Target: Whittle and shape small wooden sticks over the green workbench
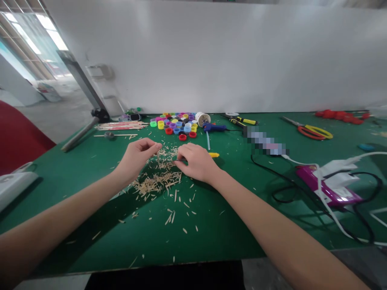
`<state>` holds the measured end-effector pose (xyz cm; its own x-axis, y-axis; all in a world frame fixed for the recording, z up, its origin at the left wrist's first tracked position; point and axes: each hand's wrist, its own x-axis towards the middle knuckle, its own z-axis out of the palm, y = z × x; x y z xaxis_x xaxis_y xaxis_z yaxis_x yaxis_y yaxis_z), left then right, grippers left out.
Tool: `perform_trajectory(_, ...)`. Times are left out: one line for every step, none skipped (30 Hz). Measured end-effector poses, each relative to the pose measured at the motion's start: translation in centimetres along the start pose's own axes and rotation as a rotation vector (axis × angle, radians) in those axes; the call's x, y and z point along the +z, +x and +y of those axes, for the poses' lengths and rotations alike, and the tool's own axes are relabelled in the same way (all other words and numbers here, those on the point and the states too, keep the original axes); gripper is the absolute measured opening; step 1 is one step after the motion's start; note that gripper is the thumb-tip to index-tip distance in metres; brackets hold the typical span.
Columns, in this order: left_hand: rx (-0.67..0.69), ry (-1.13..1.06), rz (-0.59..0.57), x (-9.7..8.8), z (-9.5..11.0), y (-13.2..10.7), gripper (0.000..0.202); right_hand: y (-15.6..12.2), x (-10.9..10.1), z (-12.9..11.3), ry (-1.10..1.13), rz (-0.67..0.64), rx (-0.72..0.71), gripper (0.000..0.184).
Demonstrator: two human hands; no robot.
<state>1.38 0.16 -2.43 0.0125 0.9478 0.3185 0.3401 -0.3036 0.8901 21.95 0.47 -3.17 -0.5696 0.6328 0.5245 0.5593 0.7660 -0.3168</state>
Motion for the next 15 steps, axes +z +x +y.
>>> perform_trajectory(0.003,0.013,0.004,0.0,-0.01,-0.02,0.023,0.03,0.06,0.01,-0.003,0.005,0.007,0.019)
perform_trajectory(0.003,0.018,0.002,0.02,-0.02,-0.05,0.023,0.04,0.09,0.02,-0.004,0.01,0.017,0.019)
perform_trajectory(0.004,0.015,-0.001,0.04,-0.04,-0.1,0.022,0.05,0.11,0.04,-0.005,0.015,0.029,0.019)
perform_trajectory(0.004,0.007,-0.01,0.09,-0.07,-0.16,0.022,0.04,0.11,0.06,-0.007,0.016,0.041,0.018)
perform_trajectory(0.007,-0.002,-0.022,0.14,-0.12,-0.22,0.021,0.04,0.09,0.09,-0.01,0.012,0.05,0.018)
perform_trajectory(0.009,-0.01,-0.033,0.2,-0.16,-0.29,0.021,0.03,0.06,0.12,-0.012,0.005,0.055,0.018)
perform_trajectory(0.011,-0.015,-0.044,0.25,-0.2,-0.35,0.02,0.03,0.04,0.15,-0.012,-0.004,0.058,0.018)
perform_trajectory(0.013,-0.015,-0.054,0.29,-0.23,-0.41,0.019,0.03,0.01,0.18,-0.011,-0.014,0.061,0.018)
perform_trajectory(0.015,-0.011,-0.062,0.32,-0.24,-0.45,0.019,0.04,0.0,0.21,-0.009,-0.021,0.065,0.018)
perform_trajectory(0.016,-0.006,-0.07,0.33,-0.23,-0.49,0.019,0.06,-0.01,0.24,-0.006,-0.027,0.07,0.018)
perform_trajectory(0.018,-0.001,-0.078,0.32,-0.19,-0.51,0.019,0.09,-0.01,0.28,-0.003,-0.032,0.076,0.018)
perform_trajectory(0.019,0.004,-0.084,0.31,-0.15,-0.53,0.019,0.13,-0.01,0.31,-0.001,-0.038,0.082,0.018)
perform_trajectory(0.019,0.011,-0.086,0.29,-0.11,-0.55,0.019,0.19,-0.01,0.34,0.001,-0.044,0.087,0.018)
perform_trajectory(0.017,0.017,-0.084,0.27,-0.07,-0.56,0.02,0.25,-0.02,0.38,0.005,-0.049,0.092,0.018)
perform_trajectory(0.014,0.018,-0.077,0.26,-0.04,-0.58,0.02,0.32,-0.04,0.41,0.011,-0.053,0.097,0.018)
